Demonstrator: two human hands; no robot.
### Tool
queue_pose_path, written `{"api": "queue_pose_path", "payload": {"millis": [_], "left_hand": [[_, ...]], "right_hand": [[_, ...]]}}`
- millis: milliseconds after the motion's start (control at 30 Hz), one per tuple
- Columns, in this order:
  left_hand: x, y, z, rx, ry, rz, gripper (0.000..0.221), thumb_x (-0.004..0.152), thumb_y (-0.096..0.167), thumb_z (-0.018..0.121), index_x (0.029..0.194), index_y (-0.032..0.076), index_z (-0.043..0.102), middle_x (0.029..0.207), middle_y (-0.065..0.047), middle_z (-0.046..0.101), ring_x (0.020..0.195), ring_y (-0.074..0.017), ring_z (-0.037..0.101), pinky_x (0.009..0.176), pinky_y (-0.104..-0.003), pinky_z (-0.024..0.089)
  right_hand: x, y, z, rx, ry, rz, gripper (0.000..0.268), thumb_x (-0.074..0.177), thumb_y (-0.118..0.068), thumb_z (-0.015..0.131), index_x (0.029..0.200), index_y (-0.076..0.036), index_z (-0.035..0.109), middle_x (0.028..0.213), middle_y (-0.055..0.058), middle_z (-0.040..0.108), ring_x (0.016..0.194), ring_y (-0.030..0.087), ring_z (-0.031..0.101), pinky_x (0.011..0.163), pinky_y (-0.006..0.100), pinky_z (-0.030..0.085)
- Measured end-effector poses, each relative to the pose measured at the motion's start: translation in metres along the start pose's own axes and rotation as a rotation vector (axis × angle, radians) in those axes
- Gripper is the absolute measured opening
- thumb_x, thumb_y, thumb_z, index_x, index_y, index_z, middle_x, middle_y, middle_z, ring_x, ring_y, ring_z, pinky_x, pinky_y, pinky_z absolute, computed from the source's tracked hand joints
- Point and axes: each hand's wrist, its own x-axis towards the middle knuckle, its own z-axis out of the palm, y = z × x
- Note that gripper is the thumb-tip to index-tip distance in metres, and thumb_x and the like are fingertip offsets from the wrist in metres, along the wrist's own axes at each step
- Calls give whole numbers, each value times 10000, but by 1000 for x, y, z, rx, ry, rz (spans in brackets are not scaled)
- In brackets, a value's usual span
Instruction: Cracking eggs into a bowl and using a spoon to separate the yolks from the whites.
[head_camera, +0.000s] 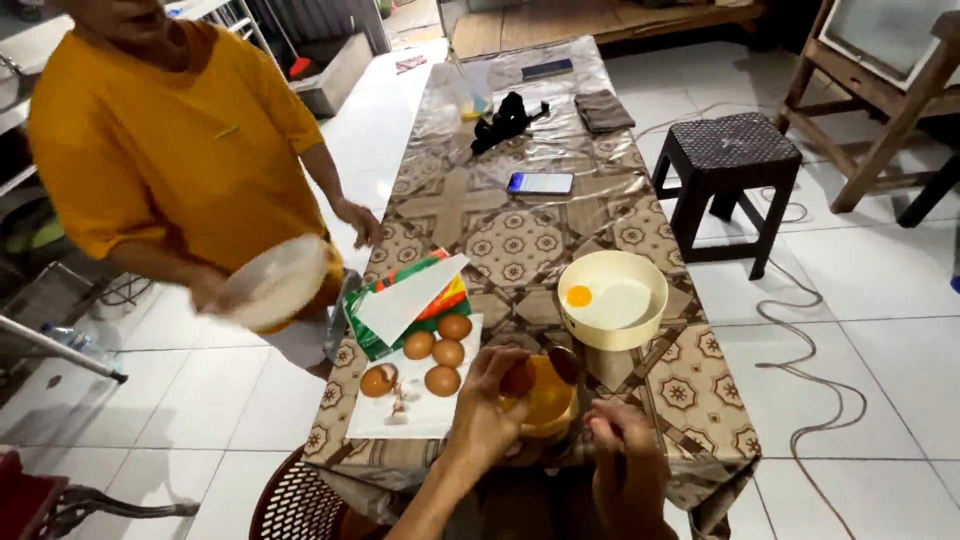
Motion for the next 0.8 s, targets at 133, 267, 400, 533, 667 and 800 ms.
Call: {"api": "queue_pose_path", "payload": {"millis": [133, 267, 400, 533, 667, 800], "left_hand": [[-1, 1, -2, 52, -22, 31, 530, 759, -35, 676, 1258, 129, 606, 1251, -134, 566, 1174, -309, 612, 981, -343, 588], [0, 4, -4, 139, -37, 55, 572, 761, -17, 692, 1308, 127, 606, 1250, -133, 565, 1189, -319, 583, 988, -383, 539], [0, 6, -5, 152, -70, 69, 627, 756, -27, 641, 1362, 128, 589, 1266, -119, 567, 1173, -318, 571, 956, -403, 524], [4, 7, -6, 184, -73, 57, 628, 752, -30, 693, 1349, 133, 587, 1287, -106, 577, 1180, -317, 566, 934, -401, 539], [2, 5, -5, 155, -66, 43, 588, 763, -4, 696, 1327, 128, 590, 1274, -115, 588, 1161, -328, 601, 934, -404, 556], [5, 0, -3, 69, -34, -69, 562, 748, 16, 757, 1281, 136, 629, 1223, -101, 622, 1117, -286, 659, 943, -340, 605]], "right_hand": [[-3, -15, 2, 26, -67, -242, 231, 1030, -164, 531, 1214, -26, 558, 988, 157, 713, 810, 209, 708, 651, 262, 609], [-12, -22, 11, -6, -124, -208, 217, 1016, -157, 544, 1174, -13, 580, 1033, 157, 669, 900, 246, 679, 809, 329, 570], [-22, -22, 24, -51, -92, -210, 244, 1012, -206, 568, 1175, -26, 585, 1053, 152, 669, 941, 276, 685, 832, 361, 577], [-21, -24, 28, -47, -89, -223, 255, 1024, -206, 547, 1181, -8, 580, 1039, 166, 659, 925, 271, 673, 805, 343, 576], [-25, -27, 26, -51, -64, -195, 240, 1025, -191, 540, 1193, -23, 570, 1031, 151, 659, 900, 248, 686, 786, 324, 582], [-23, -33, 20, -20, -39, -231, 186, 1006, -139, 556, 1132, -6, 587, 1033, 165, 684, 924, 259, 710, 803, 316, 606]]}}
